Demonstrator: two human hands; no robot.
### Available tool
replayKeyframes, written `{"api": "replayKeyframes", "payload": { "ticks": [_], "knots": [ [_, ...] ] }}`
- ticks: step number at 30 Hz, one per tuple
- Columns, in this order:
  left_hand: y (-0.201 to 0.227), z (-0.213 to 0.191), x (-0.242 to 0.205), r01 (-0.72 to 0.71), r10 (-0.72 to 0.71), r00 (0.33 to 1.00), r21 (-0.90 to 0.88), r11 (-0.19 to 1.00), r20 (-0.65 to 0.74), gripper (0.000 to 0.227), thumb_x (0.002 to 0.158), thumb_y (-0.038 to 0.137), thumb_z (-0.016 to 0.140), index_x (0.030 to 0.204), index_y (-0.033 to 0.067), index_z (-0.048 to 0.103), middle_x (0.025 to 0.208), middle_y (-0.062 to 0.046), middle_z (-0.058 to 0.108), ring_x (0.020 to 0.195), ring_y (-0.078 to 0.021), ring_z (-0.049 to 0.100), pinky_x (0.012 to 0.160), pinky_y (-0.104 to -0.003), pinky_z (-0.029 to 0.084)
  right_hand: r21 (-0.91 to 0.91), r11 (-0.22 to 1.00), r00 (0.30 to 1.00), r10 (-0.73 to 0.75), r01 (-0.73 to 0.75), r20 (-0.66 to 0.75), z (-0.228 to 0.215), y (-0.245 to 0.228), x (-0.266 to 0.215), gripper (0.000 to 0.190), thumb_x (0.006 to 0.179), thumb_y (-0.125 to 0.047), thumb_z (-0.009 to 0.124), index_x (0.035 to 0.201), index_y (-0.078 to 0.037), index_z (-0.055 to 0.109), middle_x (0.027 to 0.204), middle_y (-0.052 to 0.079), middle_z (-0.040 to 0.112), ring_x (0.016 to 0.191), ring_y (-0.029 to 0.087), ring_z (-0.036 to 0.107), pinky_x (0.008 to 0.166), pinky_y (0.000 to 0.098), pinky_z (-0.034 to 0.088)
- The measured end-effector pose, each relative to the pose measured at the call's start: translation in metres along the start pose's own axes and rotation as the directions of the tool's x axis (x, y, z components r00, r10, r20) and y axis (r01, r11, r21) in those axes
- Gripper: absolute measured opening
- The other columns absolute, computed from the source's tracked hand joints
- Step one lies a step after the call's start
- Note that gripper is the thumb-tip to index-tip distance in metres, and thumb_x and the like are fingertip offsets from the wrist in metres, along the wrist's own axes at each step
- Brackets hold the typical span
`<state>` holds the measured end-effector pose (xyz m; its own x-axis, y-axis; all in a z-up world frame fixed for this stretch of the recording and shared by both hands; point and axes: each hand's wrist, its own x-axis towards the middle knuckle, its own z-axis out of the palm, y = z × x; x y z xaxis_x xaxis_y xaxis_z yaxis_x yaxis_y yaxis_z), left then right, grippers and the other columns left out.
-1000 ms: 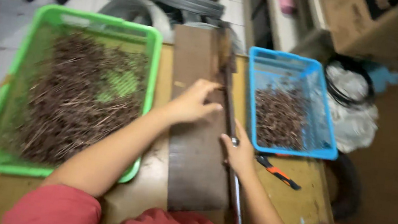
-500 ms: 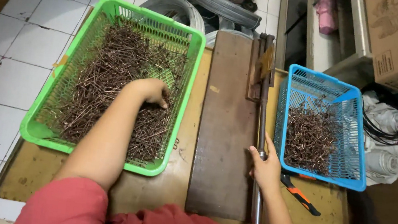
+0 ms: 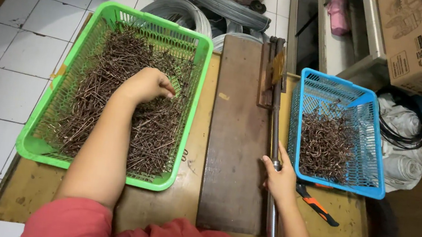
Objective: Cutting small metal wires to length using a manual lever-operated cutting tool
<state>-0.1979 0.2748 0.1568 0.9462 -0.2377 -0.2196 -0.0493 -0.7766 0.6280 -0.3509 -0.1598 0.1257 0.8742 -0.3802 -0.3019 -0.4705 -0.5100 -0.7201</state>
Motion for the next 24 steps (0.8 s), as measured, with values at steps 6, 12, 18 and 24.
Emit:
{"api": "replayKeyframes", "payload": {
  "ticks": [6,12,18,24],
  "knots": [
    [0.026,-0.017,-0.009,-0.132,0.074,0.981,-0.340,0.931,-0.179,0.033,0.096,0.015,0.081,0.129,0.0106,0.081,0.106,-0.013,0.084,0.101,-0.0251,0.076,0.098,-0.042,0.055,0.006,1.000,1.000,-0.016,0.016,-0.005,-0.004,-0.015,-0.012,0.068,0.099,-0.027,0.078,0.163,-0.034,0.055,0.072,0.023,0.073,0.053,0.033,0.074,0.047,0.0349,0.060],
    [0.019,0.008,-0.005,-0.185,0.142,0.971,-0.233,0.955,-0.191,0.038,0.094,0.016,0.084,0.132,0.0128,0.079,0.104,-0.012,0.084,0.105,-0.0302,0.076,0.097,-0.046,0.056,0.016,0.999,0.999,-0.035,0.035,-0.015,0.001,0.006,0.003,0.068,0.098,-0.026,0.079,0.162,-0.034,0.056,0.071,0.023,0.073,0.052,0.034,0.074,0.045,0.0355,0.059],
    [-0.058,0.077,0.061,-0.022,0.017,0.993,0.046,0.999,0.113,0.036,0.081,0.028,0.094,0.116,0.0220,0.085,0.102,0.001,0.086,0.112,-0.0272,0.079,0.103,-0.044,0.057,0.005,0.999,0.999,-0.033,0.033,0.000,0.000,0.005,0.002,0.069,0.099,-0.028,0.078,0.163,-0.035,0.054,0.068,0.022,0.072,0.051,0.034,0.074,0.046,0.0355,0.059],
    [-0.044,0.057,0.047,0.012,-0.013,0.994,0.013,1.000,0.109,0.025,0.100,0.034,0.075,0.119,0.0216,0.085,0.115,-0.013,0.085,0.121,-0.0403,0.074,0.111,-0.052,0.054,0.028,0.999,1.000,-0.022,0.022,-0.002,0.000,0.001,0.000,0.068,0.098,-0.027,0.078,0.161,-0.037,0.055,0.068,0.022,0.072,0.051,0.033,0.074,0.045,0.0348,0.060]
  ]
}}
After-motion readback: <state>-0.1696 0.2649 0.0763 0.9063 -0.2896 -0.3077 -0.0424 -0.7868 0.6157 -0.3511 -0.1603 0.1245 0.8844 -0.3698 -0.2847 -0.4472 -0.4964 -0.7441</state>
